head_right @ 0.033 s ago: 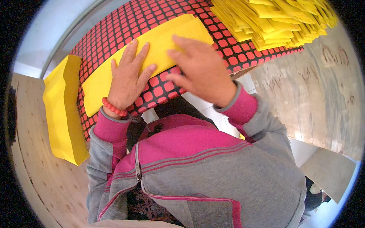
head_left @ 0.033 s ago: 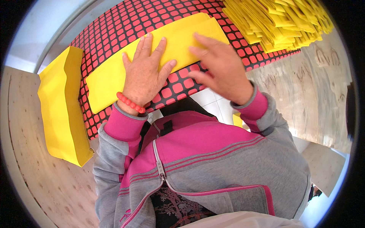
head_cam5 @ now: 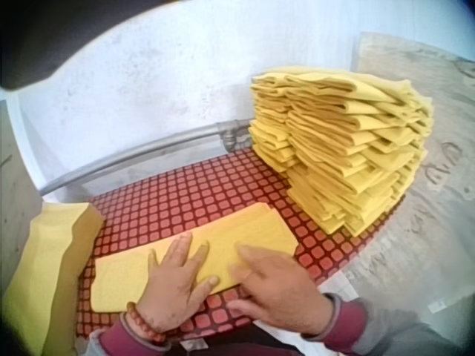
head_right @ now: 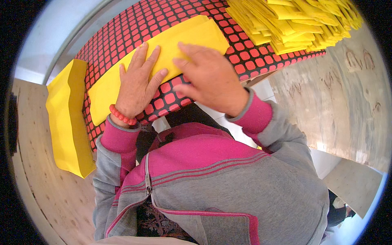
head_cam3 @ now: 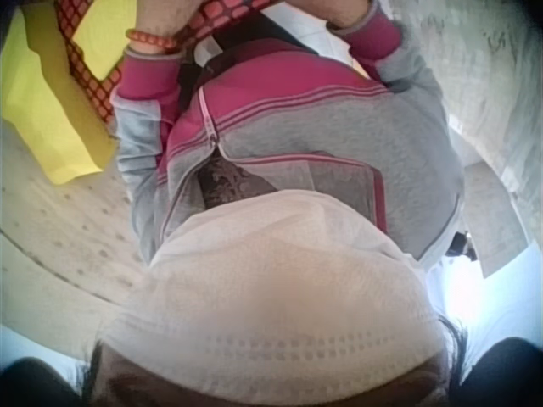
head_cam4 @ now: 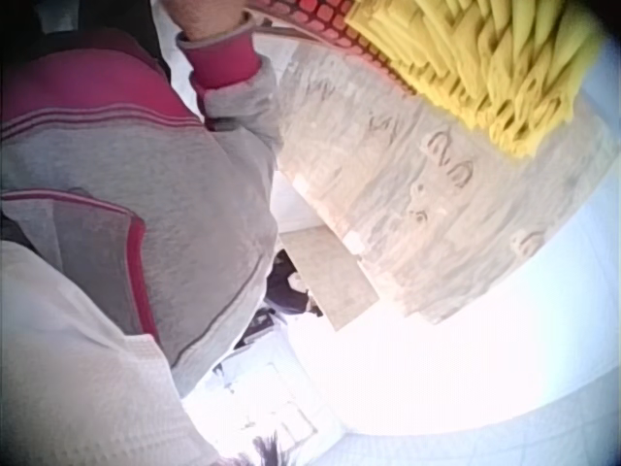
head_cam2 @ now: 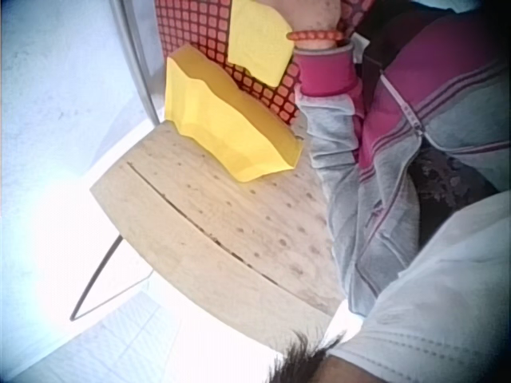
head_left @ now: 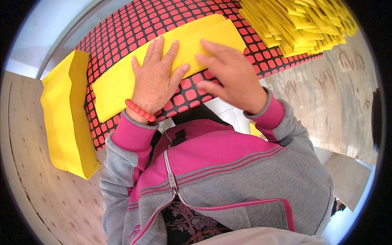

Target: The person folds yellow paper sheets in half on a patterned table, then stacks the folded sheets. The person repeats the folding process with additional sheets and adds them to the stack.

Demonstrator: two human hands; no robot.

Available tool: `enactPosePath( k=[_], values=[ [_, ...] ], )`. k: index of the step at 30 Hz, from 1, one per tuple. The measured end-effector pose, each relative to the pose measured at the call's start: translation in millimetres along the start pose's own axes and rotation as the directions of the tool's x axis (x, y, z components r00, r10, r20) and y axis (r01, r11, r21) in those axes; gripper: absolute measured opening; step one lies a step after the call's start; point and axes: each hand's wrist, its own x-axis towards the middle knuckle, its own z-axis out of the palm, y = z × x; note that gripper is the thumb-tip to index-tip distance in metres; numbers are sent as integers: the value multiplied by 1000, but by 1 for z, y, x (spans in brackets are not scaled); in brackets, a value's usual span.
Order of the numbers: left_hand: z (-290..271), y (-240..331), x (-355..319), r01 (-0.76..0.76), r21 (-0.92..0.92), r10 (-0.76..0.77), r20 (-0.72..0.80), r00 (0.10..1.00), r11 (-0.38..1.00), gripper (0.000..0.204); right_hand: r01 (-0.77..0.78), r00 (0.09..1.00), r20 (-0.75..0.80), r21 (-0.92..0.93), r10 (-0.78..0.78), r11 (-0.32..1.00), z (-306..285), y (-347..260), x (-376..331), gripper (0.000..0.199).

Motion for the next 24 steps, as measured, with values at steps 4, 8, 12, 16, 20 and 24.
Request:
enactPosePath(
  k=[4,8,12,16,20,24],
  values=[
    [-1,-1,0,30,-54,-30,13,999,998,60,-56,995,90,163,42,985,7,-10,0,32],
    [-1,2,0,34,-36,-33,9,999,999,58,-297,945,212,227,250,928,-4,-8,-7,29],
    [-2,2,0,40,-43,-39,22,999,998,58,-165,984,-84,-133,155,977,-9,10,-7,32],
    [-1,3,-1,30,-29,-30,4,1000,999,59,-259,965,-4,-118,261,959,-23,16,-20,32],
    [0,3,-1,27,-32,-27,-3,1000,999,60,-262,963,27,-116,267,958,-30,17,-22,29],
    [0,3,-3,39,-40,-39,-5,999,998,60,-227,974,-38,-62,225,972,-34,22,-5,24]
  ],
)
